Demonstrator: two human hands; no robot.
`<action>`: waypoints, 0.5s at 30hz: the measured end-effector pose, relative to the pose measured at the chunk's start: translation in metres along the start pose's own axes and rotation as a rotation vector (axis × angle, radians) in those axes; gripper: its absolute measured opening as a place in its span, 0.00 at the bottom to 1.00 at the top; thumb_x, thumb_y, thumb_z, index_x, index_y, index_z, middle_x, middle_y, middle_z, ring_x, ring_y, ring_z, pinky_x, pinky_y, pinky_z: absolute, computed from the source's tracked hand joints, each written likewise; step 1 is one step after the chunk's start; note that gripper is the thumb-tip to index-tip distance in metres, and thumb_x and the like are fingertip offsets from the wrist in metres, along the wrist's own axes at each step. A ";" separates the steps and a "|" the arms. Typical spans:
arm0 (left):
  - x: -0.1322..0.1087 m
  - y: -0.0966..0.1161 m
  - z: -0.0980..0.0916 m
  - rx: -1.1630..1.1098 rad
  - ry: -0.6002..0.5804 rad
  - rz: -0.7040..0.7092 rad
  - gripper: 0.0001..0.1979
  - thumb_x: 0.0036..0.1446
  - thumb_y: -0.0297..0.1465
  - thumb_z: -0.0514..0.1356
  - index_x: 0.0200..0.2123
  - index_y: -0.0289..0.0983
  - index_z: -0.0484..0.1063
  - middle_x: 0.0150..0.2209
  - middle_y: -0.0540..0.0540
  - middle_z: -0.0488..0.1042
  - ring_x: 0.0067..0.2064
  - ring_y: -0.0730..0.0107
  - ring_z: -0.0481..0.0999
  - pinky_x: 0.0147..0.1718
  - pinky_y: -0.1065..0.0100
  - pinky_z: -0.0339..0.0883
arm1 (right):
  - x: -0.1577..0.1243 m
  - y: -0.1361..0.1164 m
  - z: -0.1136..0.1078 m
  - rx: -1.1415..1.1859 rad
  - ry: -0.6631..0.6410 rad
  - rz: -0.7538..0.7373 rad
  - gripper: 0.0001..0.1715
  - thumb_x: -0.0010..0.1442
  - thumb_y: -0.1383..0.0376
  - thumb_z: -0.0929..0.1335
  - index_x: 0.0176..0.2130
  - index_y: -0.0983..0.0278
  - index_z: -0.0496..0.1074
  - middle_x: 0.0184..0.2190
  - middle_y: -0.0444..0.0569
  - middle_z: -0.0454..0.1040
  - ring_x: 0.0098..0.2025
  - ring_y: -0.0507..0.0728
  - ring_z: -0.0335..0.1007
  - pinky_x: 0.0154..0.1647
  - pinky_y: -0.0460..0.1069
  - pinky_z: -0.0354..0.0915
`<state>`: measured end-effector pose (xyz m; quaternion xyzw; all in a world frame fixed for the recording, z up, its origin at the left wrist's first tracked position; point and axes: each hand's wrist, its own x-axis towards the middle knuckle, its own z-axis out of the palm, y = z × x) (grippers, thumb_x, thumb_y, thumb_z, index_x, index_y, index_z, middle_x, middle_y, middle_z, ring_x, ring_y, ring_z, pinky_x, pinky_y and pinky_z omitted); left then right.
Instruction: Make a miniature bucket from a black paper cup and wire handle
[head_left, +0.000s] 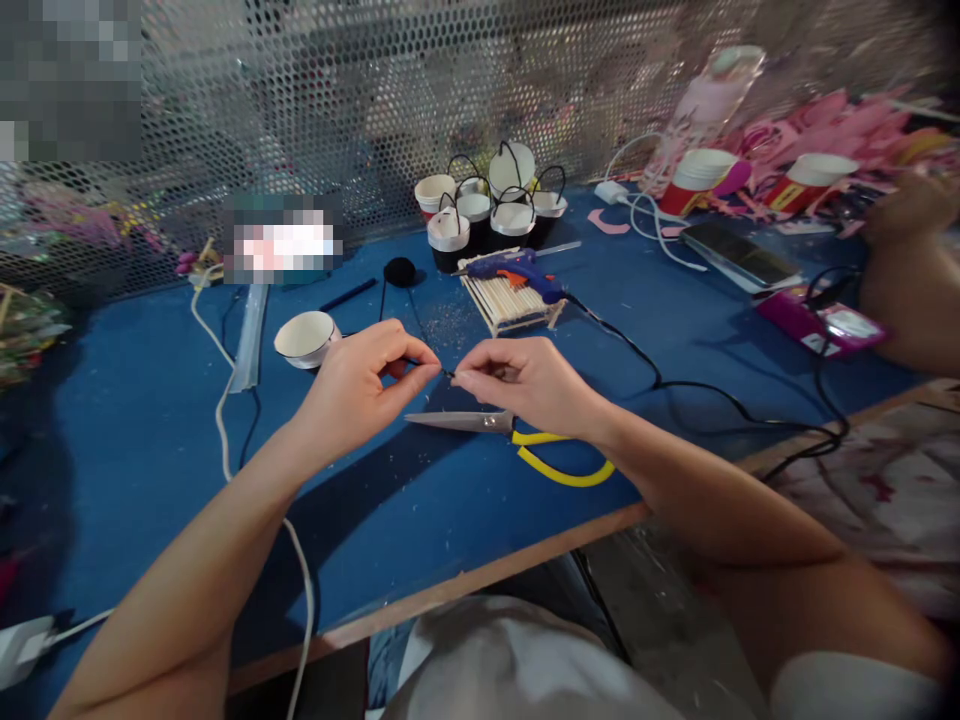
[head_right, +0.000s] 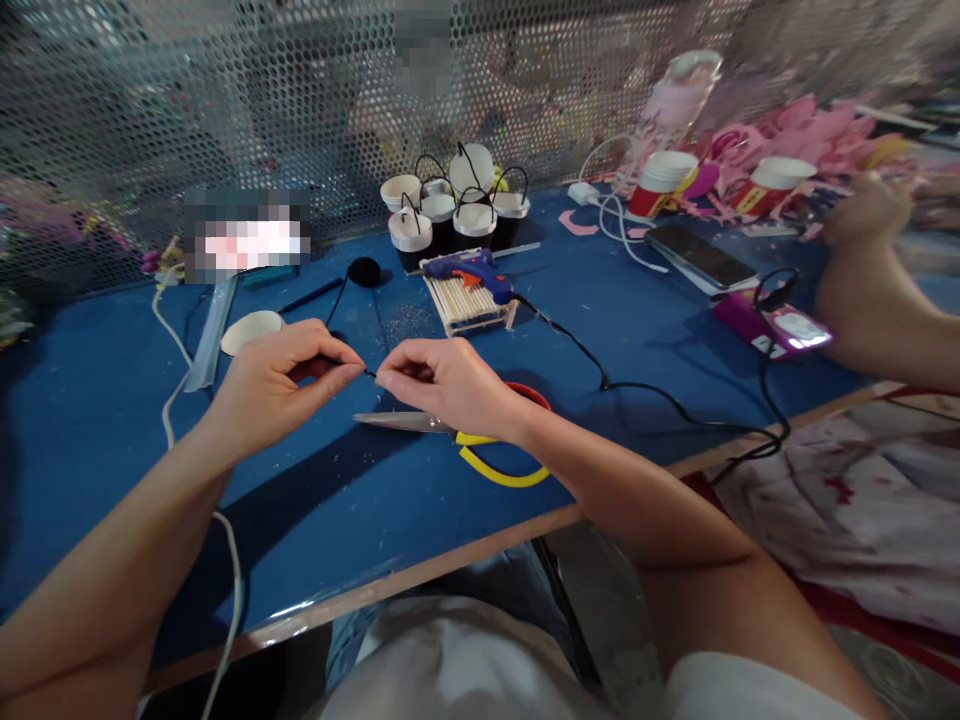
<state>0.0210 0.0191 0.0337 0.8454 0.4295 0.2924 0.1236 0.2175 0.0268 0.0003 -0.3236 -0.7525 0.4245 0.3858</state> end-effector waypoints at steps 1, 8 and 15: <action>0.000 0.000 0.000 0.001 -0.003 0.010 0.07 0.54 0.31 0.57 0.29 0.35 0.73 0.27 0.49 0.68 0.27 0.76 0.66 0.27 0.72 0.59 | 0.000 0.000 0.000 0.006 0.018 0.013 0.10 0.57 0.62 0.65 0.31 0.68 0.71 0.21 0.42 0.66 0.21 0.45 0.57 0.21 0.41 0.55; -0.002 0.005 0.000 0.096 -0.012 0.089 0.06 0.54 0.30 0.57 0.30 0.34 0.73 0.27 0.48 0.68 0.28 0.75 0.68 0.27 0.72 0.61 | -0.001 0.001 0.002 -0.210 0.103 -0.061 0.10 0.57 0.66 0.64 0.29 0.68 0.71 0.21 0.43 0.67 0.22 0.46 0.57 0.23 0.42 0.55; 0.000 0.003 0.003 0.207 -0.054 0.214 0.07 0.57 0.28 0.55 0.32 0.33 0.71 0.29 0.47 0.68 0.30 0.74 0.69 0.29 0.72 0.61 | -0.002 -0.003 -0.001 -0.375 -0.026 -0.236 0.08 0.56 0.72 0.63 0.29 0.69 0.72 0.22 0.43 0.68 0.24 0.45 0.59 0.26 0.42 0.55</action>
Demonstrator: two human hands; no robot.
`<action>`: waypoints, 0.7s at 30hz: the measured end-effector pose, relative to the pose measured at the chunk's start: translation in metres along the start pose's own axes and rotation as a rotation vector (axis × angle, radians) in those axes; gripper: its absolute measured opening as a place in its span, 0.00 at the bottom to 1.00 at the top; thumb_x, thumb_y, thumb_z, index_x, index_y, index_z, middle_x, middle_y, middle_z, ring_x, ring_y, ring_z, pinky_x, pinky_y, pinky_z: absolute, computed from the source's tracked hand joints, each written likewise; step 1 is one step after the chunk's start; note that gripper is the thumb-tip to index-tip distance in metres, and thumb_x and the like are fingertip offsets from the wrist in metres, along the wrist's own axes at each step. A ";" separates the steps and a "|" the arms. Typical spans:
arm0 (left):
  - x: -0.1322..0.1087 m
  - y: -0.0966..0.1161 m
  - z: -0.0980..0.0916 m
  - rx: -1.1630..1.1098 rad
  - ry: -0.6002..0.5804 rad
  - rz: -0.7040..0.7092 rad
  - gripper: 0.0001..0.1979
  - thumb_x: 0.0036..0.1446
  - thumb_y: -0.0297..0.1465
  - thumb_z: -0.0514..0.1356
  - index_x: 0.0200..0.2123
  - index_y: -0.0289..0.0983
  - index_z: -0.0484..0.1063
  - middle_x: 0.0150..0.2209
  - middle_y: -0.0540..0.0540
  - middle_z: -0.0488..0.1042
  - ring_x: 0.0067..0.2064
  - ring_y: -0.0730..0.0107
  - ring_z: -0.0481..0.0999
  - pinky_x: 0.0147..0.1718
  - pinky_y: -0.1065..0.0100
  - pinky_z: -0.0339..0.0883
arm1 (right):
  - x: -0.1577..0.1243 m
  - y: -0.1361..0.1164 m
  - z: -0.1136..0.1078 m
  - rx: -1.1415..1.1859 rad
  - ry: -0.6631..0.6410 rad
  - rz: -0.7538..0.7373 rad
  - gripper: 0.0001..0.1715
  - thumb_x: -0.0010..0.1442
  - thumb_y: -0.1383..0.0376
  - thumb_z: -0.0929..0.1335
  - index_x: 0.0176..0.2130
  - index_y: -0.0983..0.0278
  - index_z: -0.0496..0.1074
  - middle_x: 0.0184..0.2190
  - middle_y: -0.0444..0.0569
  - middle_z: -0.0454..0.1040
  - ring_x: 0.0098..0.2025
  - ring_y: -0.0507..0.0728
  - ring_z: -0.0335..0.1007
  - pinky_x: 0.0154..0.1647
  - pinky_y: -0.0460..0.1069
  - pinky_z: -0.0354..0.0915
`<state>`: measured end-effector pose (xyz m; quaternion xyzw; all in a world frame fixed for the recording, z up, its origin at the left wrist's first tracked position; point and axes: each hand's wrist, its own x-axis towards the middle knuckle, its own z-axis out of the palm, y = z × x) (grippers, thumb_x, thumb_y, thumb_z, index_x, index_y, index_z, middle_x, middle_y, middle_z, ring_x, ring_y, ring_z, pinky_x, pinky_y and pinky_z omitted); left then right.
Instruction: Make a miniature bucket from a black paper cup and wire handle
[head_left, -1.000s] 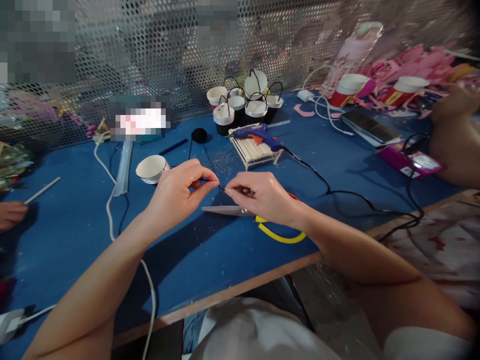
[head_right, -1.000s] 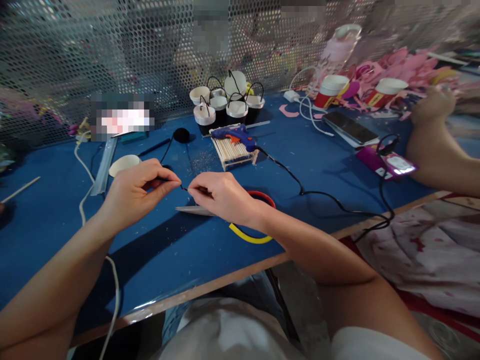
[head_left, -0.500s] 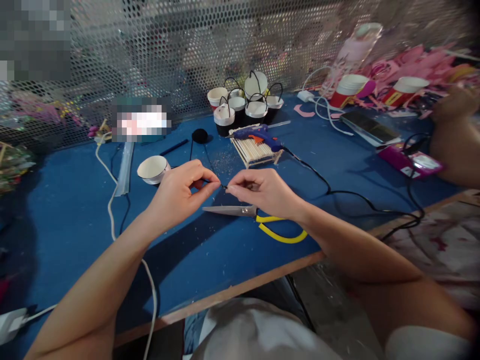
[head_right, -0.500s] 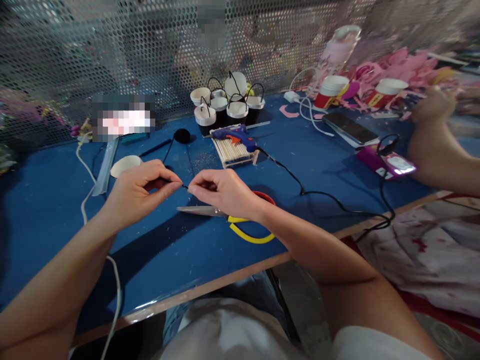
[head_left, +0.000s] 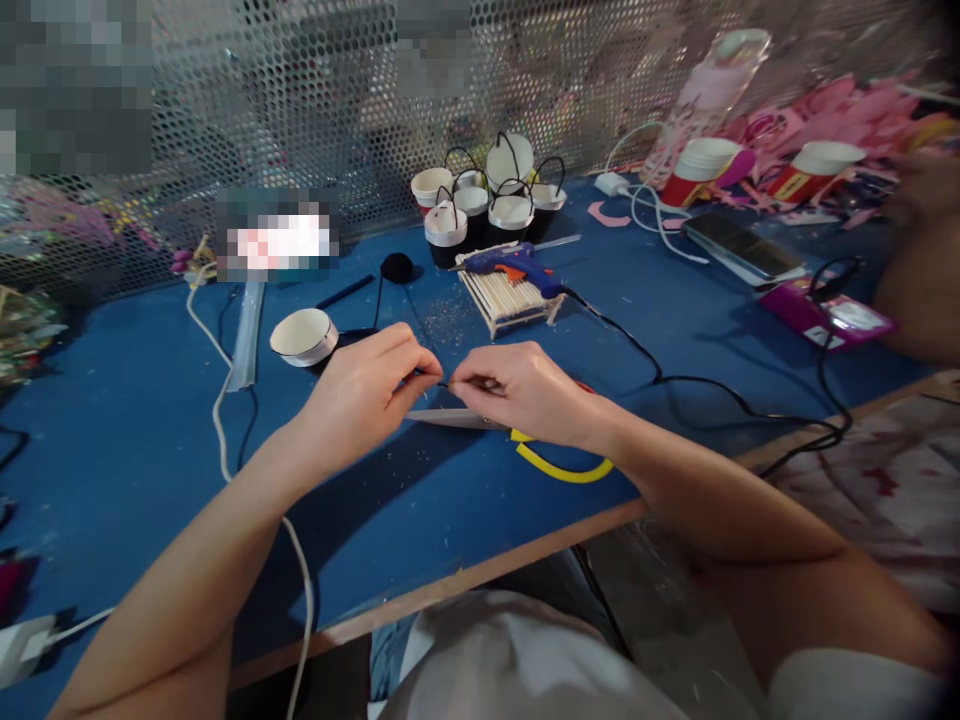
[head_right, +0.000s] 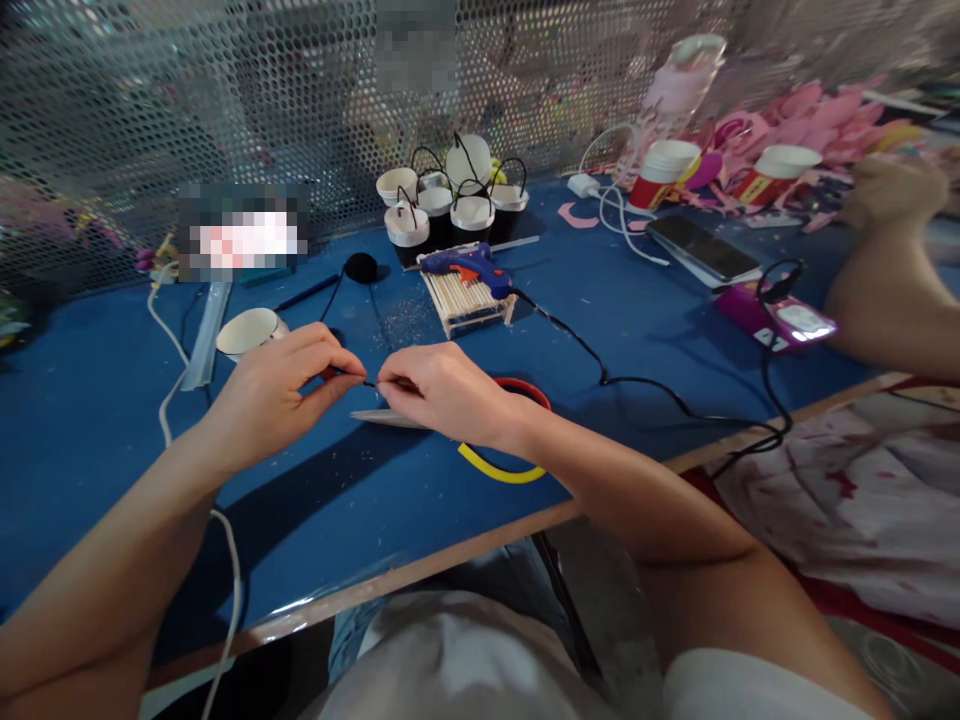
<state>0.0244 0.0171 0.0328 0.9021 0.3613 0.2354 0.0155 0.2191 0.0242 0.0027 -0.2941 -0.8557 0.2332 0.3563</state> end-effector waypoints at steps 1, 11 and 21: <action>0.000 -0.001 0.000 -0.016 -0.003 -0.008 0.06 0.57 0.28 0.55 0.32 0.33 0.71 0.29 0.47 0.69 0.30 0.74 0.69 0.29 0.72 0.61 | 0.000 0.000 -0.001 0.021 -0.022 0.004 0.08 0.56 0.72 0.63 0.29 0.69 0.72 0.21 0.43 0.67 0.23 0.45 0.58 0.26 0.42 0.55; 0.000 -0.001 0.000 -0.263 0.027 -0.145 0.04 0.55 0.28 0.57 0.30 0.34 0.70 0.28 0.49 0.68 0.28 0.77 0.67 0.27 0.74 0.61 | 0.002 0.003 -0.002 0.431 -0.019 0.240 0.09 0.56 0.64 0.66 0.30 0.68 0.71 0.22 0.42 0.67 0.22 0.45 0.58 0.22 0.42 0.56; -0.002 0.007 0.008 -0.071 0.122 0.019 0.05 0.56 0.26 0.55 0.29 0.34 0.69 0.28 0.47 0.69 0.30 0.75 0.68 0.28 0.73 0.62 | 0.003 0.003 0.003 0.340 0.113 0.298 0.09 0.57 0.64 0.64 0.29 0.68 0.69 0.20 0.42 0.66 0.21 0.45 0.57 0.21 0.42 0.54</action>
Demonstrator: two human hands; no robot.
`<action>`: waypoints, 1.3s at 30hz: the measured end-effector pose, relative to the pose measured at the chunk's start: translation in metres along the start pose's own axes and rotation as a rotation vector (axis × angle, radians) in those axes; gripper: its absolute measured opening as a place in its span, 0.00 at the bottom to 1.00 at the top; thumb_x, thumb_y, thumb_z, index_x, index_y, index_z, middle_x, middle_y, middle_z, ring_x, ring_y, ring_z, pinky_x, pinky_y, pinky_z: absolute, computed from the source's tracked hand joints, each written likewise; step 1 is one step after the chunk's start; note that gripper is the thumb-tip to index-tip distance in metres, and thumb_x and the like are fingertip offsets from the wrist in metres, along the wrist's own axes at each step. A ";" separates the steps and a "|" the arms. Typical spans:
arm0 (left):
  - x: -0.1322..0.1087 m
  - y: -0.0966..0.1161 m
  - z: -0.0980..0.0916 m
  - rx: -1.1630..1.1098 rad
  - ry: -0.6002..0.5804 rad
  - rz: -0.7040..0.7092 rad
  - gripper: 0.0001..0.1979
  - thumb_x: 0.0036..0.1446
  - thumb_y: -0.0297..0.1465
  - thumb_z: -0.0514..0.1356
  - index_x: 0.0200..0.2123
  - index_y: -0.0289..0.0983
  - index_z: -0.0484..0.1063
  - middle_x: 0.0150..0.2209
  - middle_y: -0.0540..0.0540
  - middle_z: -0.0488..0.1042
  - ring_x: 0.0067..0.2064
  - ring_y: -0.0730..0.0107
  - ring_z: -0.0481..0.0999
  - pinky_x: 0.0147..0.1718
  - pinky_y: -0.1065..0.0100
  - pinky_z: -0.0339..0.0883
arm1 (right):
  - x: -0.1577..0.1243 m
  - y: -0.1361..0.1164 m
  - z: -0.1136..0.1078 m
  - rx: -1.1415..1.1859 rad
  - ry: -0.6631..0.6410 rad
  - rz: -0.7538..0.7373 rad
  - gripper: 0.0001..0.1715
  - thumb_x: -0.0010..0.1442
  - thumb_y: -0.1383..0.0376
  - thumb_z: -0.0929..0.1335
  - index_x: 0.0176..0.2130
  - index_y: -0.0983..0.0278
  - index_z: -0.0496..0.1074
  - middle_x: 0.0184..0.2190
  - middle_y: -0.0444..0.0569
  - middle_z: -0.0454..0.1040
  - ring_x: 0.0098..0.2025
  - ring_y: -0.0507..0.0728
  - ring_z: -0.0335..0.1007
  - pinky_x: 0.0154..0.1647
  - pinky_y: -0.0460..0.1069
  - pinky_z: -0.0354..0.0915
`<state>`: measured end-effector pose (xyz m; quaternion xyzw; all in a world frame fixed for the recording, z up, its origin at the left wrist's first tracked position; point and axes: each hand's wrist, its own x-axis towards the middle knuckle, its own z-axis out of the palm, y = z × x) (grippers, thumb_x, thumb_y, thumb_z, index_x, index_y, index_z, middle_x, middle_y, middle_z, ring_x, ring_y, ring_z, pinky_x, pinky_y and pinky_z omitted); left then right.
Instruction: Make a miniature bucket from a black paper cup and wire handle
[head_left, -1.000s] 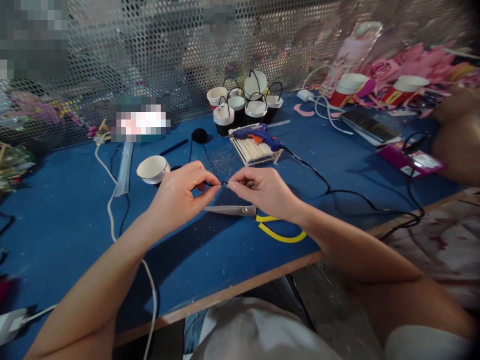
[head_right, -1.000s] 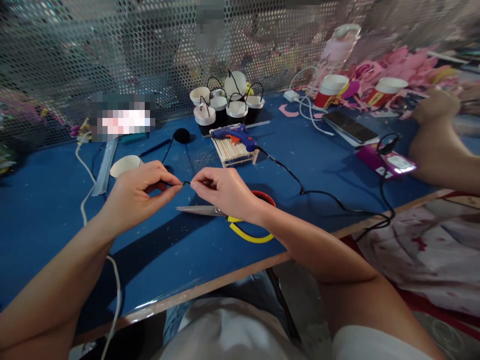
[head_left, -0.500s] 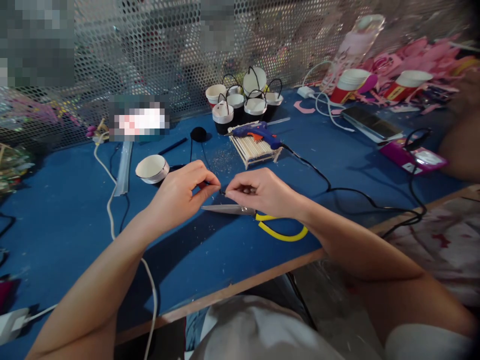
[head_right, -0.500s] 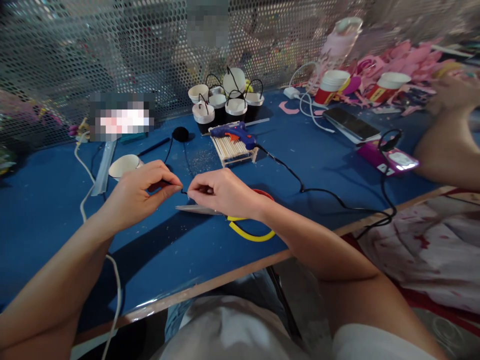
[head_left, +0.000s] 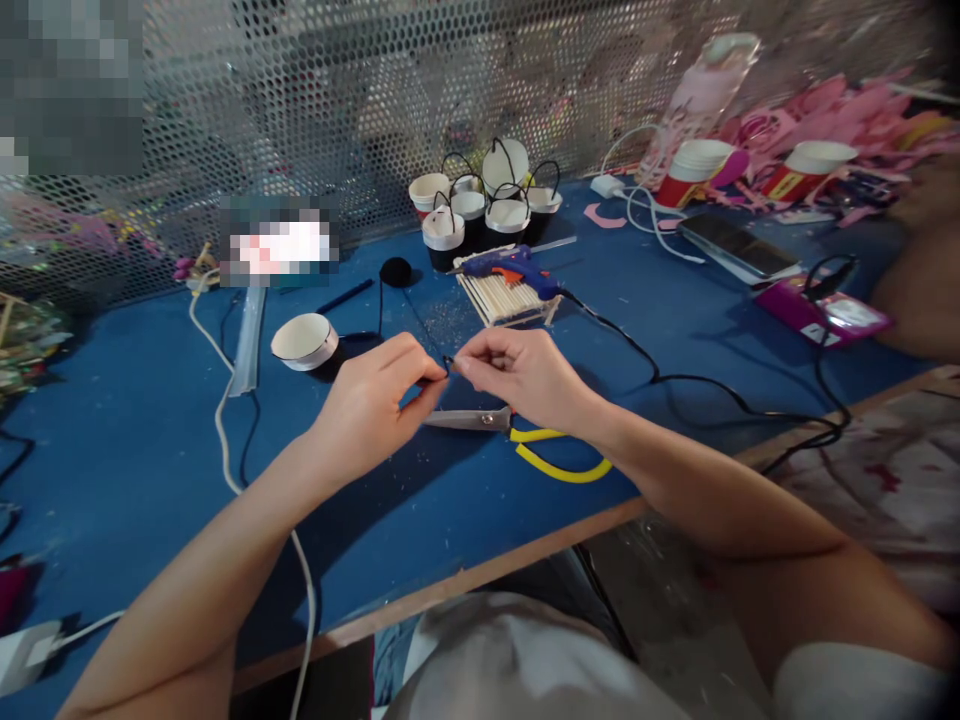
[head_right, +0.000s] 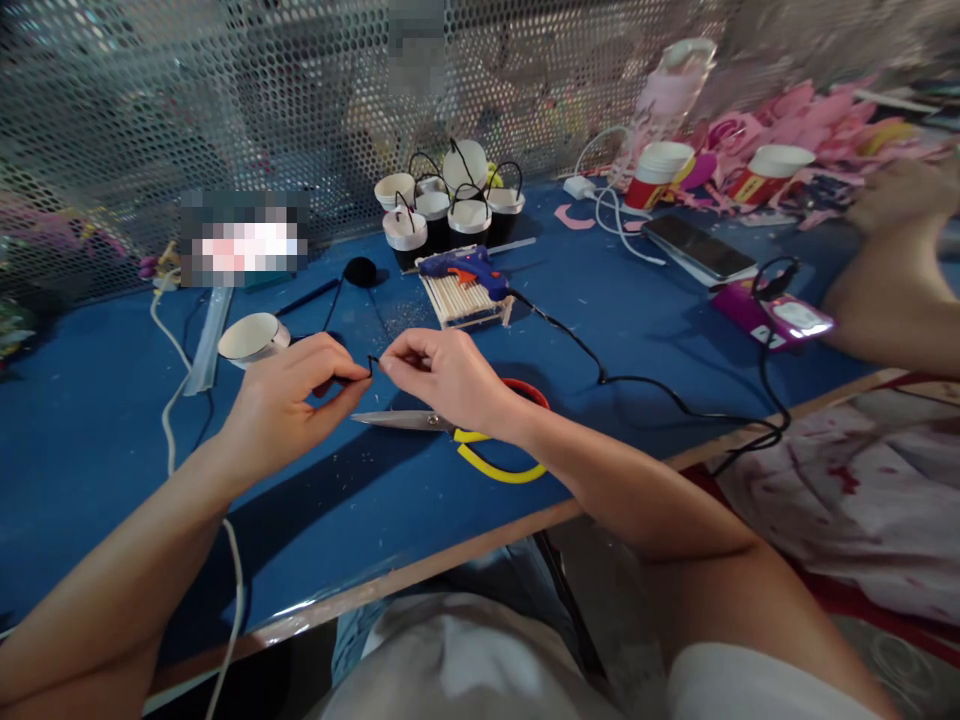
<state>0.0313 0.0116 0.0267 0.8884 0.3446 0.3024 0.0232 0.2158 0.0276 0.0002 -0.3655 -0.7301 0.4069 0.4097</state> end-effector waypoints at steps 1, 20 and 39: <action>0.000 0.001 -0.001 0.031 -0.013 0.020 0.05 0.56 0.26 0.54 0.30 0.34 0.69 0.29 0.47 0.69 0.31 0.74 0.68 0.28 0.72 0.63 | -0.001 0.001 0.000 -0.071 -0.002 -0.048 0.08 0.56 0.67 0.64 0.29 0.68 0.70 0.21 0.42 0.66 0.22 0.46 0.58 0.22 0.42 0.55; 0.002 -0.001 -0.001 -0.089 -0.072 -0.051 0.06 0.56 0.27 0.54 0.29 0.34 0.69 0.27 0.47 0.69 0.30 0.74 0.68 0.28 0.71 0.62 | -0.001 -0.001 -0.003 -0.049 -0.019 -0.025 0.10 0.57 0.64 0.64 0.30 0.68 0.70 0.21 0.43 0.66 0.22 0.46 0.57 0.22 0.42 0.55; 0.003 0.000 -0.003 -0.061 -0.101 -0.037 0.06 0.56 0.27 0.54 0.28 0.35 0.69 0.27 0.47 0.68 0.30 0.74 0.67 0.28 0.71 0.61 | -0.001 0.000 -0.004 -0.080 -0.024 -0.043 0.09 0.56 0.65 0.64 0.29 0.68 0.70 0.20 0.42 0.64 0.22 0.46 0.56 0.22 0.42 0.54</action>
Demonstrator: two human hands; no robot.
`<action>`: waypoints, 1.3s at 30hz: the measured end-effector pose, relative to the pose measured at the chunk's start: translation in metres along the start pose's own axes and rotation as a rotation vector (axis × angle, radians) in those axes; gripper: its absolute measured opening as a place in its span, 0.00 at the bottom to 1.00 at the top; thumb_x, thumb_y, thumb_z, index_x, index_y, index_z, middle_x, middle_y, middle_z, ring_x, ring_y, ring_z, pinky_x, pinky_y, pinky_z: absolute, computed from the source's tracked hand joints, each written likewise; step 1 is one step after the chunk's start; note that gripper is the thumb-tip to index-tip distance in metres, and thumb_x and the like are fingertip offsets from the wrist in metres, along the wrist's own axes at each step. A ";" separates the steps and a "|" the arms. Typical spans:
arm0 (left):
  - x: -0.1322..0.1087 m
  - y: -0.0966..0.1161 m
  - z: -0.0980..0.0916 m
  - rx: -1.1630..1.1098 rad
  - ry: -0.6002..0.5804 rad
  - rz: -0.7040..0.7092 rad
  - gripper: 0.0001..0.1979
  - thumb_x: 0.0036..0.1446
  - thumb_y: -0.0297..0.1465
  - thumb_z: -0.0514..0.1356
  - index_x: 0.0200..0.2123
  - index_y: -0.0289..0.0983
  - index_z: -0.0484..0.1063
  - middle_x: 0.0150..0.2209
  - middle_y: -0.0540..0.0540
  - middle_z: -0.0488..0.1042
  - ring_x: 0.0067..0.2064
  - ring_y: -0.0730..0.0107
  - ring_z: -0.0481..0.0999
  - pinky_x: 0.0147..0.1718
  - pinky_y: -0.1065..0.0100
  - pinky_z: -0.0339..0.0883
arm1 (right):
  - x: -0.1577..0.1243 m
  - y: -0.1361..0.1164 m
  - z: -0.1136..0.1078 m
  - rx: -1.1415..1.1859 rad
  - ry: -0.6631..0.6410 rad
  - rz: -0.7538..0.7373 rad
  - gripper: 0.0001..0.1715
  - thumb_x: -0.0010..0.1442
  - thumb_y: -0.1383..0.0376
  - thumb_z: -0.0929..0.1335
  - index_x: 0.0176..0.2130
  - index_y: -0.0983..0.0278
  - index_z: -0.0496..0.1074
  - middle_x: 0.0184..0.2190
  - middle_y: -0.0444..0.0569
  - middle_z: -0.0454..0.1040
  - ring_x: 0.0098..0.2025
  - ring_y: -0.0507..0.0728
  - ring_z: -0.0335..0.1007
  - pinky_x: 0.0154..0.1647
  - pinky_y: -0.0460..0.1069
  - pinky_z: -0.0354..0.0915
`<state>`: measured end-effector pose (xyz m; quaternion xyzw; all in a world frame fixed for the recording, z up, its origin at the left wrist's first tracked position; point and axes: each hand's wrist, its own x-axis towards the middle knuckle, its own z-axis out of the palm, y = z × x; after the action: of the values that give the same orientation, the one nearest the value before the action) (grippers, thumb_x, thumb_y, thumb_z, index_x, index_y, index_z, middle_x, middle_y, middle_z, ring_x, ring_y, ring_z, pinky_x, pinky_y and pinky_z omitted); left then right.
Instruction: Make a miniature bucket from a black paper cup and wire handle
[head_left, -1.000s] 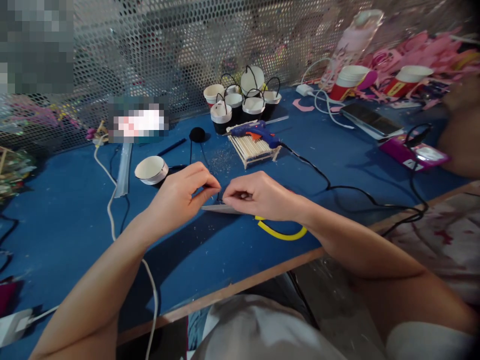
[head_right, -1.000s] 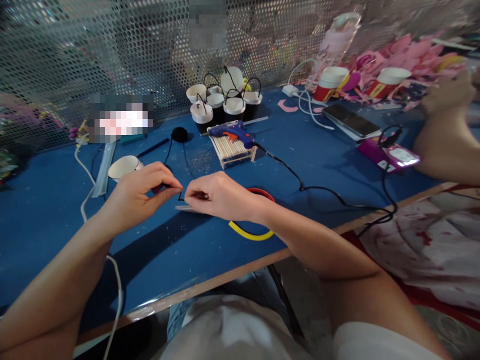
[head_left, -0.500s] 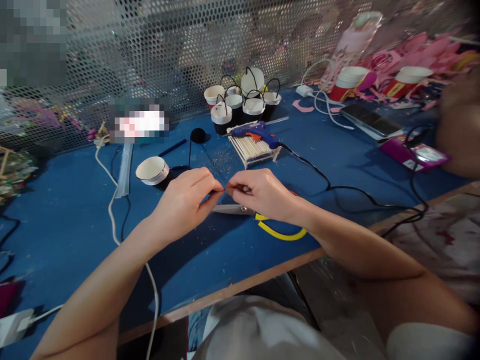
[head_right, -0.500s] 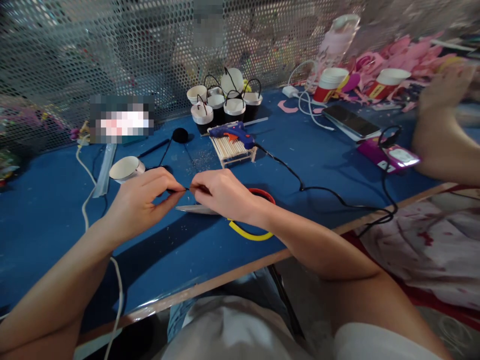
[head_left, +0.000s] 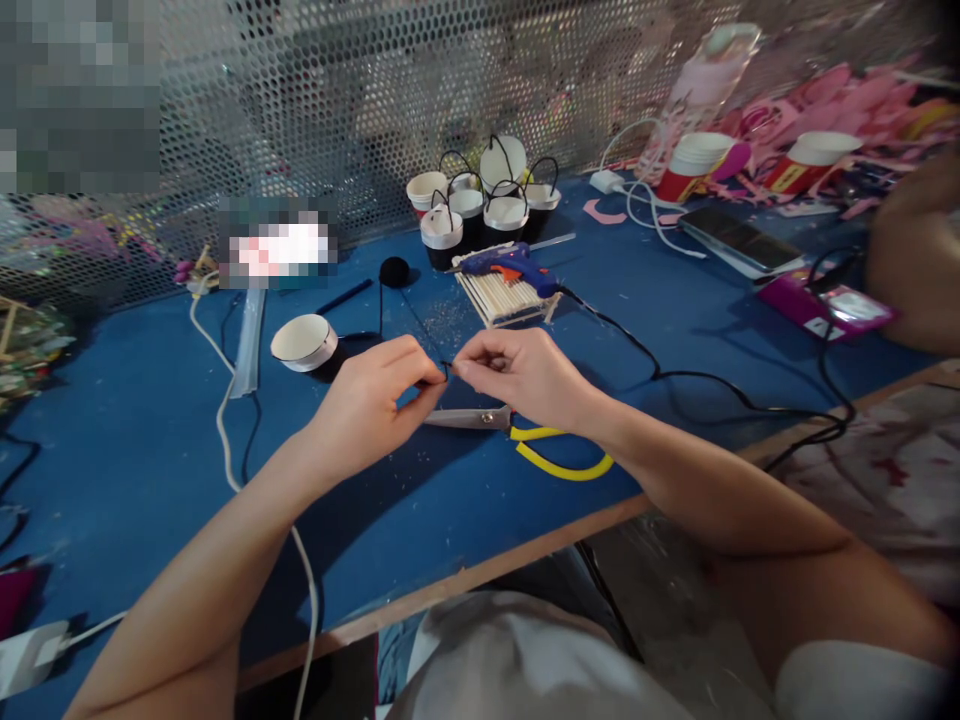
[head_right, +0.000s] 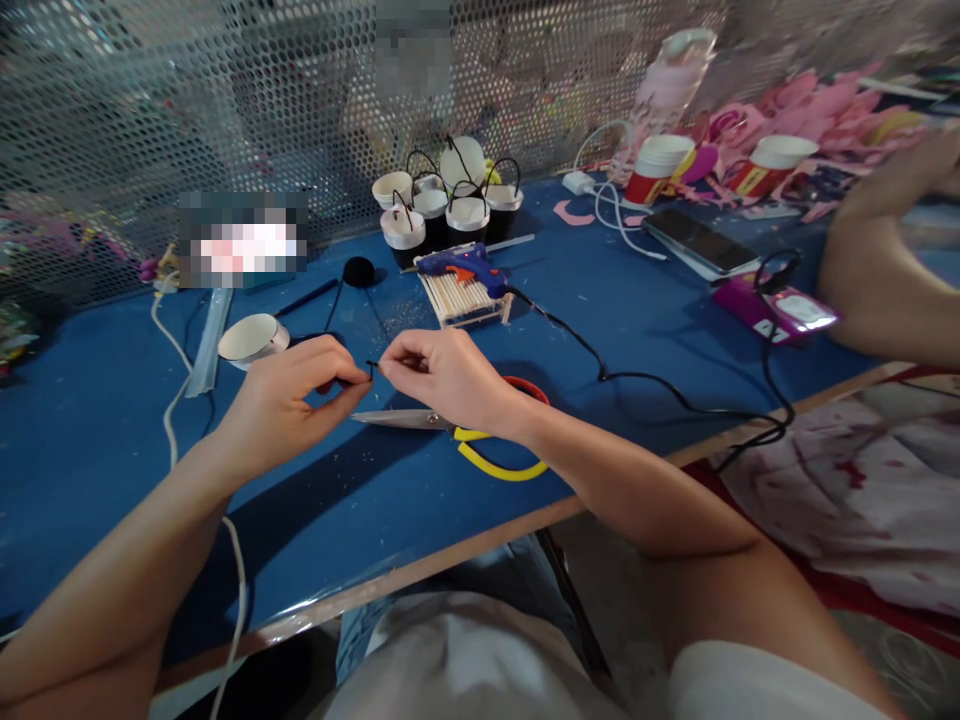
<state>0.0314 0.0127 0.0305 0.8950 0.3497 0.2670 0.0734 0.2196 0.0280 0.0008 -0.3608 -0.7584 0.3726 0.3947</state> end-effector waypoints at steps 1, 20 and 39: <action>0.000 0.002 0.000 0.039 -0.002 0.023 0.06 0.56 0.27 0.54 0.29 0.35 0.69 0.27 0.47 0.69 0.30 0.73 0.68 0.29 0.71 0.62 | -0.001 0.000 0.001 -0.061 -0.001 -0.031 0.07 0.56 0.68 0.64 0.29 0.68 0.70 0.20 0.42 0.64 0.23 0.46 0.56 0.23 0.42 0.54; -0.001 -0.001 0.003 0.071 0.018 0.033 0.06 0.56 0.28 0.55 0.28 0.35 0.70 0.27 0.47 0.70 0.30 0.72 0.69 0.29 0.71 0.62 | 0.000 -0.001 -0.002 -0.198 -0.029 -0.132 0.08 0.56 0.69 0.62 0.29 0.68 0.70 0.21 0.43 0.66 0.23 0.47 0.57 0.24 0.43 0.53; -0.001 0.002 0.000 0.076 0.024 0.036 0.06 0.56 0.26 0.55 0.30 0.34 0.71 0.29 0.45 0.71 0.31 0.72 0.69 0.30 0.70 0.62 | 0.000 -0.003 -0.002 -0.136 -0.015 -0.072 0.08 0.56 0.69 0.63 0.29 0.68 0.71 0.20 0.42 0.65 0.22 0.46 0.56 0.24 0.43 0.54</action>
<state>0.0322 0.0110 0.0305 0.9000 0.3442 0.2658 0.0304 0.2209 0.0271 0.0039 -0.3564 -0.7973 0.3084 0.3770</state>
